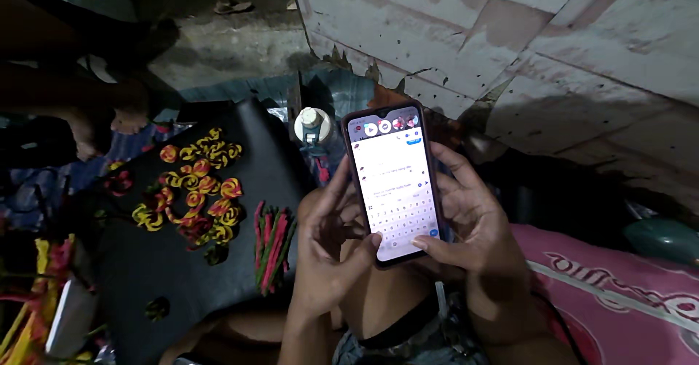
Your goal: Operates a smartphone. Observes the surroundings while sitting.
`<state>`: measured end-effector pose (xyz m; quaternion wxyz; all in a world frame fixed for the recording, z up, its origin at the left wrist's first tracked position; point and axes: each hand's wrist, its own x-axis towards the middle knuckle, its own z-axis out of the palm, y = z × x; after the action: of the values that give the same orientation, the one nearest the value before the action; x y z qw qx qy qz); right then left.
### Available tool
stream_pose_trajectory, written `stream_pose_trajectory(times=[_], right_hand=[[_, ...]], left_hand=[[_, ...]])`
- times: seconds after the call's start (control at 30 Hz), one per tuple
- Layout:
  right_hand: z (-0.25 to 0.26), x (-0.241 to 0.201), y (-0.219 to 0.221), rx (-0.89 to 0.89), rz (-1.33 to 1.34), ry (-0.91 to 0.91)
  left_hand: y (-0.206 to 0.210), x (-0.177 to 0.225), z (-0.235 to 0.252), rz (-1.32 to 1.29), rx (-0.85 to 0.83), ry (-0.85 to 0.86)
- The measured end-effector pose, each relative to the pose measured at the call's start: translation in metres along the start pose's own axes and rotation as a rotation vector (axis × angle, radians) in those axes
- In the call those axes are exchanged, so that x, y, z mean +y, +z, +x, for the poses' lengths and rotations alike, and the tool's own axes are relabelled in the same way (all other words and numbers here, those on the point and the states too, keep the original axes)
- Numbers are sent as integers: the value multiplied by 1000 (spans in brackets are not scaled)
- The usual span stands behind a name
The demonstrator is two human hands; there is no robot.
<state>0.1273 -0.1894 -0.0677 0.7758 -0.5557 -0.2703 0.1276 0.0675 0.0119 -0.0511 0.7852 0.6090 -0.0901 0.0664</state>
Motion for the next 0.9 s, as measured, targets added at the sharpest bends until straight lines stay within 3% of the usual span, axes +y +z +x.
stream_pose_trajectory(times=[0.5, 0.73, 0.9], right_hand=[[0, -6, 0, 6, -44, 38], [6, 5, 19, 205, -90, -25], [4, 8, 19, 175, -82, -34]], left_hand=[[-1, 2, 3, 44, 0, 2], [9, -2, 2, 150, 83, 25], [8, -4, 3, 169, 118, 9]])
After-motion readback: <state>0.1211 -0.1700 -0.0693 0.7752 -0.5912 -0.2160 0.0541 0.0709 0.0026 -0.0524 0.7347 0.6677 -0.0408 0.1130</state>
